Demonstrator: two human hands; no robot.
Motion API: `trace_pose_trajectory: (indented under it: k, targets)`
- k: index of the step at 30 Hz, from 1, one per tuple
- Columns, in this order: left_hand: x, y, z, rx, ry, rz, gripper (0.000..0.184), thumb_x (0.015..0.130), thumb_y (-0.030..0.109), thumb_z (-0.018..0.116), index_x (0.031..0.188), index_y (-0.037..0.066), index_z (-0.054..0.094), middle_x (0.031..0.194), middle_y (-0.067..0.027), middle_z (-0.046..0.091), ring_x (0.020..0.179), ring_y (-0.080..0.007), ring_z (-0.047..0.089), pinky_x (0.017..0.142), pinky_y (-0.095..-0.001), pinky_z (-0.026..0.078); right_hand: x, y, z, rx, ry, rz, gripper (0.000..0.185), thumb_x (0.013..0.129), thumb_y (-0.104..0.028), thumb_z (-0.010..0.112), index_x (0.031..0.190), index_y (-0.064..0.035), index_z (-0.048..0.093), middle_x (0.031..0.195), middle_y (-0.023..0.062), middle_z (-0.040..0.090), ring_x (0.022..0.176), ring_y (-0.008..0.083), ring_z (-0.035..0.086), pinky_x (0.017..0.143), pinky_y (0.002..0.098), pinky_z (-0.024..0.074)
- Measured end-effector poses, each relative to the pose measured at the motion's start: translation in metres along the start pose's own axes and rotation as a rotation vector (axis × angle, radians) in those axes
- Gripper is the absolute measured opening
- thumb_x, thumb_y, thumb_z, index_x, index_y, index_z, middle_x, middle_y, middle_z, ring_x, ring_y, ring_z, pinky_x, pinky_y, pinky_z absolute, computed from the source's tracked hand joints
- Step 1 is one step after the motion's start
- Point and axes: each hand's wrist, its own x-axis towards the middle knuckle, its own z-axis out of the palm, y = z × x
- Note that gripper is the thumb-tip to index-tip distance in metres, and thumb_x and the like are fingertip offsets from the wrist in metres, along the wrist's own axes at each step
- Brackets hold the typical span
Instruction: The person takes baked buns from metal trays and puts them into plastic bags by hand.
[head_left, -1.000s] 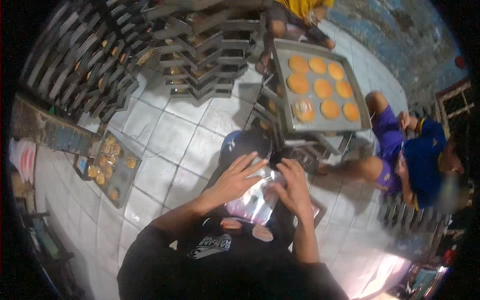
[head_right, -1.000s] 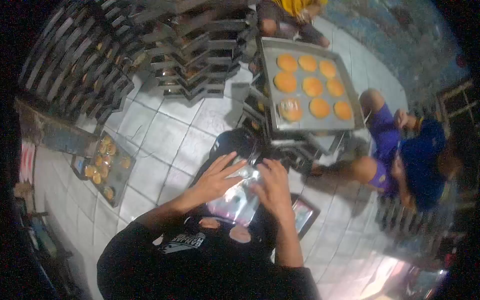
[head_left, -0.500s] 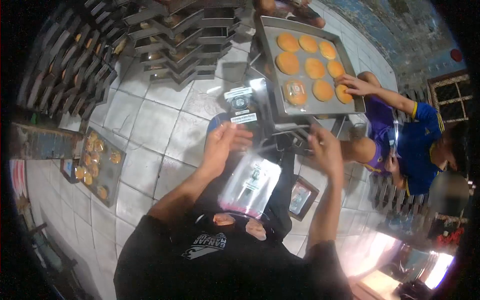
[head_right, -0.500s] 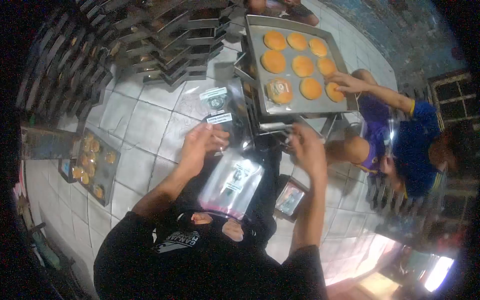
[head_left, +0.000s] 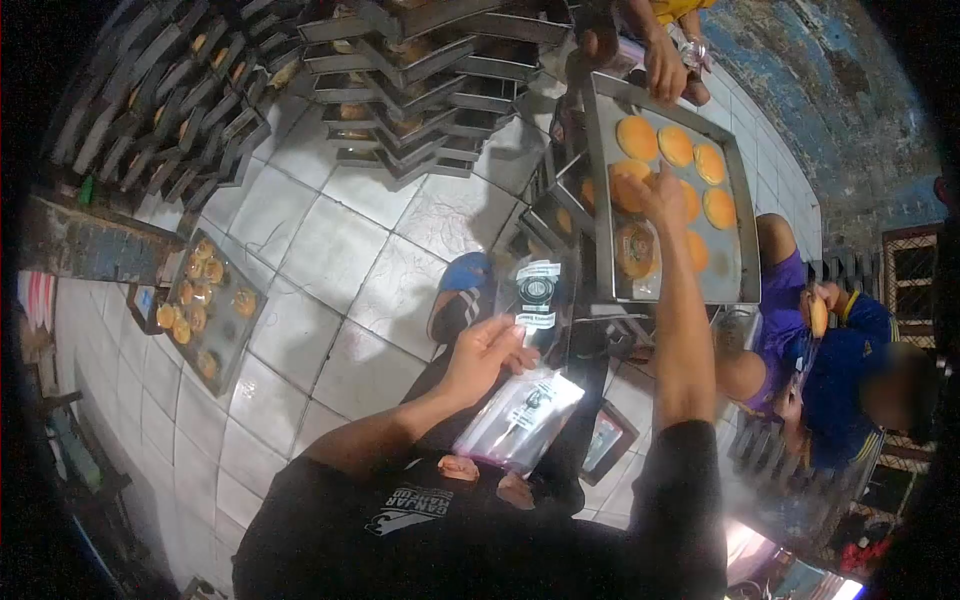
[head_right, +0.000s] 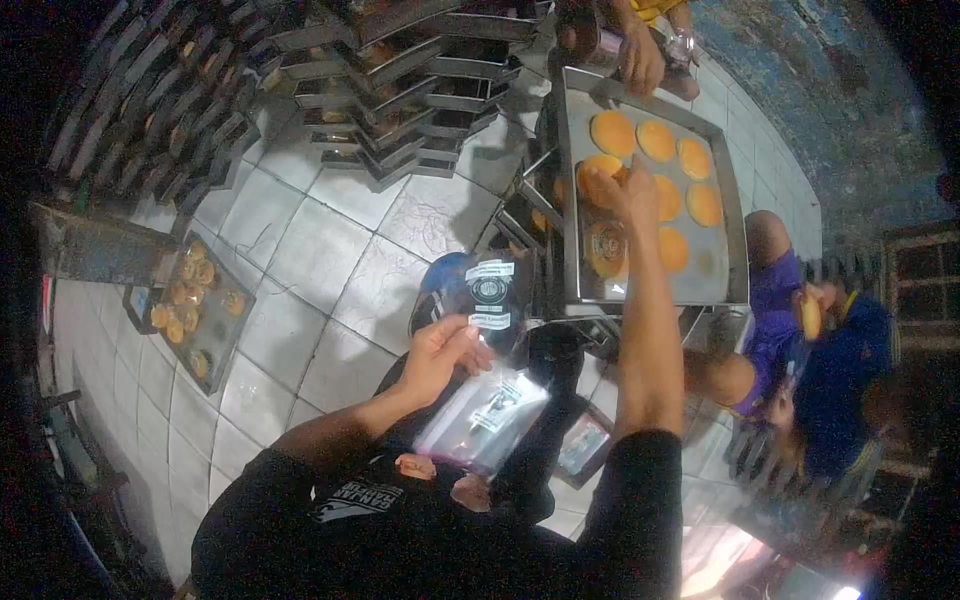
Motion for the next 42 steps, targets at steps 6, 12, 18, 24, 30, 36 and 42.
trace_pose_trajectory:
  k: [6, 12, 18, 24, 30, 36, 42]
  targets:
    - [0.008, 0.01, 0.004, -0.195, 0.004, -0.06, 0.028, 0.11, 0.023, 0.048, 0.121, 0.0, 0.057, 0.109, -0.0195, 0.073, 0.093, -0.0259, 0.074, 0.074, -0.0326, 0.059, -0.059, -0.012, -0.014, 0.254, -0.083, -0.117, 0.059, 0.087, -0.026, 0.076, 0.133, 0.0026, 0.052, 0.118, 0.0223, 0.065, 0.113, 0.0295, 0.065, 0.095, 0.0425, 0.052]
    - [0.037, 0.028, -0.021, -0.528, 0.138, -0.079, 0.024, 0.101, 0.021, 0.064, 0.117, 0.004, 0.058, 0.122, -0.0188, 0.07, 0.112, -0.0302, 0.07, 0.093, -0.044, 0.058, -0.19, -0.101, -0.079, 1.125, 0.137, 0.063, 0.06, 0.087, -0.019, 0.078, 0.135, 0.0021, 0.05, 0.124, 0.0145, 0.065, 0.113, 0.0254, 0.065, 0.101, 0.0403, 0.0527]
    - [0.058, 0.038, 0.004, -0.486, 0.175, -0.134, 0.027, 0.098, 0.021, 0.069, 0.114, 0.002, 0.059, 0.118, -0.0177, 0.069, 0.114, -0.0317, 0.069, 0.094, -0.0458, 0.058, -0.314, -0.112, -0.021, 0.456, 0.171, -0.516, 0.046, 0.075, -0.001, 0.078, 0.118, 0.0004, 0.063, 0.119, 0.0181, 0.065, 0.112, 0.0339, 0.066, 0.099, 0.043, 0.0523]
    - [0.026, 0.043, 0.051, -0.431, -0.057, -0.341, 0.031, 0.102, 0.035, 0.059, 0.117, 0.008, 0.064, 0.117, -0.01, 0.071, 0.104, -0.023, 0.07, 0.092, -0.0403, 0.057, -0.316, -0.1, -0.018, 0.167, 0.373, -0.547, 0.048, 0.07, 0.007, 0.078, 0.114, -0.0033, 0.063, 0.117, 0.0172, 0.065, 0.116, 0.0376, 0.063, 0.109, 0.053, 0.045]
    - [0.028, 0.04, -0.004, -0.696, -0.225, -0.358, 0.047, 0.106, 0.041, 0.046, 0.13, 0.004, 0.063, 0.126, -0.0129, 0.069, 0.117, -0.0277, 0.066, 0.107, -0.0414, 0.049, -0.333, -0.15, 0.011, 0.263, 0.094, -0.482, 0.06, 0.08, -0.002, 0.07, 0.138, -0.0018, 0.054, 0.137, 0.0221, 0.06, 0.132, 0.0402, 0.055, 0.117, 0.0588, 0.0314]
    - [-0.019, 0.02, 0.045, -0.315, -0.027, 0.1, 0.049, 0.107, 0.036, 0.05, 0.147, 0.007, 0.047, 0.142, -0.0082, 0.058, 0.128, -0.0216, 0.058, 0.112, -0.039, 0.043, -0.305, -0.136, 0.013, 0.001, 0.183, -0.528, 0.059, 0.086, -0.003, 0.062, 0.144, -0.0013, 0.05, 0.142, 0.0224, 0.057, 0.137, 0.0391, 0.051, 0.12, 0.0574, 0.0285]
    - [0.018, 0.037, 0.051, -0.651, -0.056, 0.076, 0.042, 0.103, 0.032, 0.059, 0.139, 0.011, 0.051, 0.133, -0.0068, 0.063, 0.12, -0.0209, 0.062, 0.105, -0.0397, 0.048, -0.28, -0.14, -0.001, 0.022, 0.127, -0.555, 0.044, 0.087, -0.009, 0.065, 0.13, -0.0015, 0.056, 0.118, 0.0192, 0.061, 0.116, 0.0401, 0.058, 0.114, 0.0578, 0.0357]
